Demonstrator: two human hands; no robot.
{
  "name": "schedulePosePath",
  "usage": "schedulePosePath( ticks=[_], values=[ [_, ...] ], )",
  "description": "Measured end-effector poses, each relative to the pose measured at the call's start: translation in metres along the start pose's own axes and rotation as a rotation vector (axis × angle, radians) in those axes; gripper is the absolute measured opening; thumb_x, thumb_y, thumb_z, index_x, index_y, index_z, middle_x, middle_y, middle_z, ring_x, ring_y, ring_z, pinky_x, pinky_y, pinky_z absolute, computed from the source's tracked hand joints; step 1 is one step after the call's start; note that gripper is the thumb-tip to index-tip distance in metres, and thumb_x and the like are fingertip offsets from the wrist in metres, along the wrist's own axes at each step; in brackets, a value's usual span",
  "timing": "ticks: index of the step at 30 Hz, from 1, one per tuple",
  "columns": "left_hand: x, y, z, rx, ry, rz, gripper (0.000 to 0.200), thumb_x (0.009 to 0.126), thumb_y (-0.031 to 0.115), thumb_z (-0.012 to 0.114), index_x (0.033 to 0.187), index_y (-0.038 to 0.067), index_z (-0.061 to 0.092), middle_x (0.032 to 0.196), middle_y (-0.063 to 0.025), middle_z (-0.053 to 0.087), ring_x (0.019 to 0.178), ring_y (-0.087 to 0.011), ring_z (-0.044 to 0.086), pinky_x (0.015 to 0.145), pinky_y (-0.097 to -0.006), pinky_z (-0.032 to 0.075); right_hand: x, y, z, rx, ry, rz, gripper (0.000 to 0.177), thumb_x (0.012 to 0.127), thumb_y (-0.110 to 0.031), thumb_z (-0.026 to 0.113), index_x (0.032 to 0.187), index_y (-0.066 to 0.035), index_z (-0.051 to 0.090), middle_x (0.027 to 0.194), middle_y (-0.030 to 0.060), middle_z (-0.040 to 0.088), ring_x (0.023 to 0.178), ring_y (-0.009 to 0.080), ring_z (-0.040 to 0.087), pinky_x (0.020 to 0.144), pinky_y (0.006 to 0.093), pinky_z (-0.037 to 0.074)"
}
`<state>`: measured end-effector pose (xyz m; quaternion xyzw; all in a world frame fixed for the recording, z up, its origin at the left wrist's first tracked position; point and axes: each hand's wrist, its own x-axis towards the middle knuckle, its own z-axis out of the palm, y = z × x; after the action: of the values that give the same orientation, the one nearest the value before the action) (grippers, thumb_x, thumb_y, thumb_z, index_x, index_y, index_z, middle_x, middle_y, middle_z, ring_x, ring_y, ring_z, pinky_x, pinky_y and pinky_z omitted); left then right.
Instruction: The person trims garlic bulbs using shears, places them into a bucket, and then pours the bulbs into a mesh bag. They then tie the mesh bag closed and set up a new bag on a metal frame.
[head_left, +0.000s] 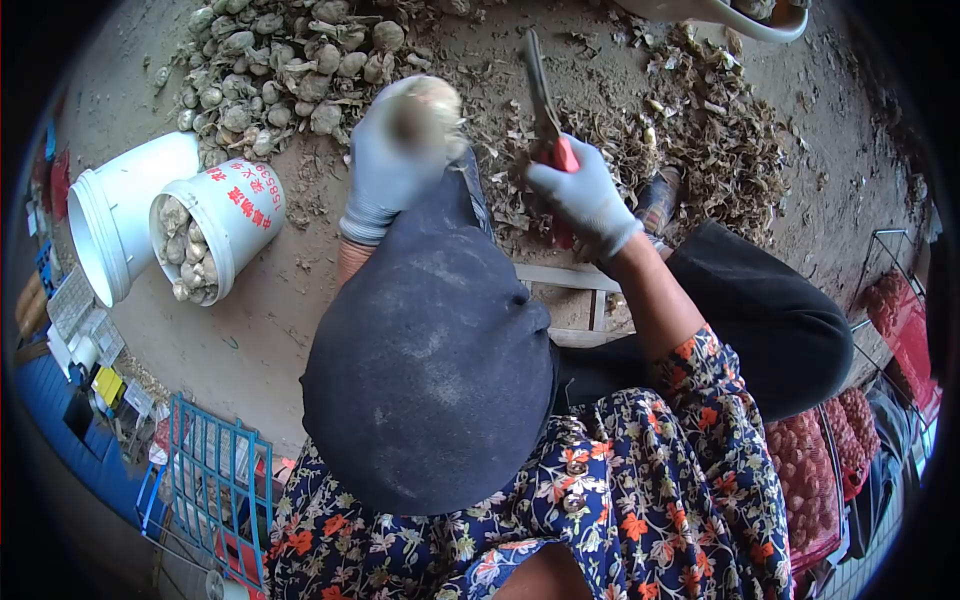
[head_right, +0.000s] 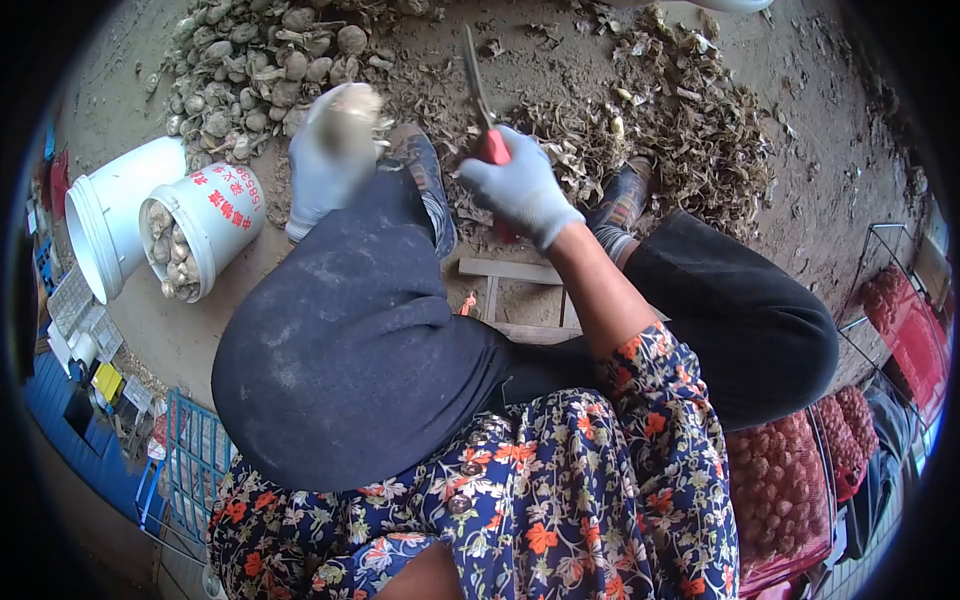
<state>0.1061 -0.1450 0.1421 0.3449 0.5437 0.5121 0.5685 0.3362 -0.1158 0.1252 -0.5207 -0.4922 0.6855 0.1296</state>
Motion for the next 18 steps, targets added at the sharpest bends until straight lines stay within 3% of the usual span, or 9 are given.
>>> schedulePosePath(
  ticks=[1,3,4,6,7,10,14,16,18],
  values=[
    [0.001,0.01,0.009,0.218,-0.019,0.043,0.065,0.07,0.01,0.082,0.124,0.0,0.048,0.107,-0.0079,0.059,0.095,-0.0137,0.06,0.083,-0.0252,0.052,-0.005,0.005,-0.004,-0.258,0.101,-0.078,0.023,0.076,-0.017,0.064,0.088,-0.001,0.054,0.071,0.014,0.058,0.064,0.0274,0.06,0.064,0.0383,0.05],
    [0.005,0.008,0.008,0.571,-0.025,0.133,0.068,0.07,0.01,0.082,0.125,-0.001,0.045,0.11,-0.008,0.056,0.101,-0.013,0.056,0.088,-0.027,0.048,-0.02,-0.014,-0.013,-0.608,0.151,-0.12,0.026,0.077,-0.019,0.062,0.092,0.0,0.052,0.073,0.0211,0.057,0.072,0.0372,0.06,0.068,0.0444,0.049],
    [0.004,0.007,0.009,0.573,-0.029,0.132,0.068,0.07,0.01,0.082,0.125,-0.001,0.045,0.11,-0.008,0.056,0.101,-0.013,0.056,0.088,-0.027,0.048,-0.026,-0.017,-0.017,-0.747,0.164,-0.227,0.031,0.079,-0.022,0.062,0.099,-0.003,0.05,0.081,0.0201,0.058,0.081,0.0379,0.061,0.071,0.0459,0.048],
    [0.005,0.006,0.013,0.67,0.04,0.075,0.064,0.069,0.0,0.074,0.124,0.0,0.041,0.11,-0.01,0.057,0.103,-0.0188,0.058,0.092,-0.0313,0.047,-0.034,-0.032,-0.02,-0.887,0.183,-0.306,0.036,0.08,-0.022,0.064,0.107,-0.004,0.049,0.086,0.0189,0.058,0.082,0.0374,0.06,0.071,0.0455,0.048],
    [0.005,0.006,0.015,0.669,0.037,0.078,0.064,0.069,0.0,0.074,0.124,0.0,0.041,0.11,-0.01,0.057,0.103,-0.0188,0.058,0.092,-0.0313,0.047,-0.036,-0.041,-0.022,-1.028,0.196,-0.382,0.041,0.08,-0.022,0.065,0.114,-0.004,0.048,0.091,0.0176,0.058,0.083,0.0369,0.06,0.072,0.045,0.048],
    [0.003,0.007,0.022,0.194,-0.004,-0.036,0.071,0.067,-0.003,0.075,0.128,0.0,0.038,0.109,-0.0095,0.059,0.1,-0.0166,0.059,0.089,-0.0297,0.049,-0.035,-0.051,-0.021,-1.236,0.117,-0.34,0.051,0.081,-0.029,0.066,0.119,-0.005,0.044,0.096,0.0153,0.055,0.089,0.0329,0.058,0.076,0.0436,0.047],
    [0.0,0.014,0.013,0.204,-0.04,-0.109,0.07,0.069,-0.004,0.076,0.13,-0.004,0.04,0.112,-0.0103,0.058,0.101,-0.015,0.058,0.088,-0.0281,0.049,-0.035,-0.054,-0.027,-1.389,0.08,-0.371,0.051,0.083,-0.033,0.063,0.12,-0.005,0.043,0.095,0.013,0.055,0.091,0.0293,0.057,0.078,0.0442,0.044],
    [0.002,0.015,0.013,0.488,-0.086,-0.01,0.069,0.068,-0.005,0.075,0.129,-0.005,0.043,0.11,-0.0089,0.06,0.099,-0.0134,0.059,0.086,-0.0281,0.051,-0.035,-0.054,-0.028,-1.393,0.097,-0.417,0.05,0.083,-0.034,0.062,0.12,-0.005,0.043,0.095,0.013,0.055,0.091,0.0293,0.057,0.078,0.0445,0.044],
    [0.003,0.012,0.015,0.39,-0.084,-0.018,0.068,0.067,-0.005,0.076,0.128,-0.005,0.044,0.109,-0.0084,0.061,0.098,-0.0126,0.059,0.086,-0.0279,0.051,-0.035,-0.051,-0.026,-1.354,0.119,-0.468,0.043,0.086,-0.04,0.059,0.105,-0.003,0.047,0.089,0.0142,0.058,0.083,0.0294,0.062,0.073,0.045,0.046]
  ],
)
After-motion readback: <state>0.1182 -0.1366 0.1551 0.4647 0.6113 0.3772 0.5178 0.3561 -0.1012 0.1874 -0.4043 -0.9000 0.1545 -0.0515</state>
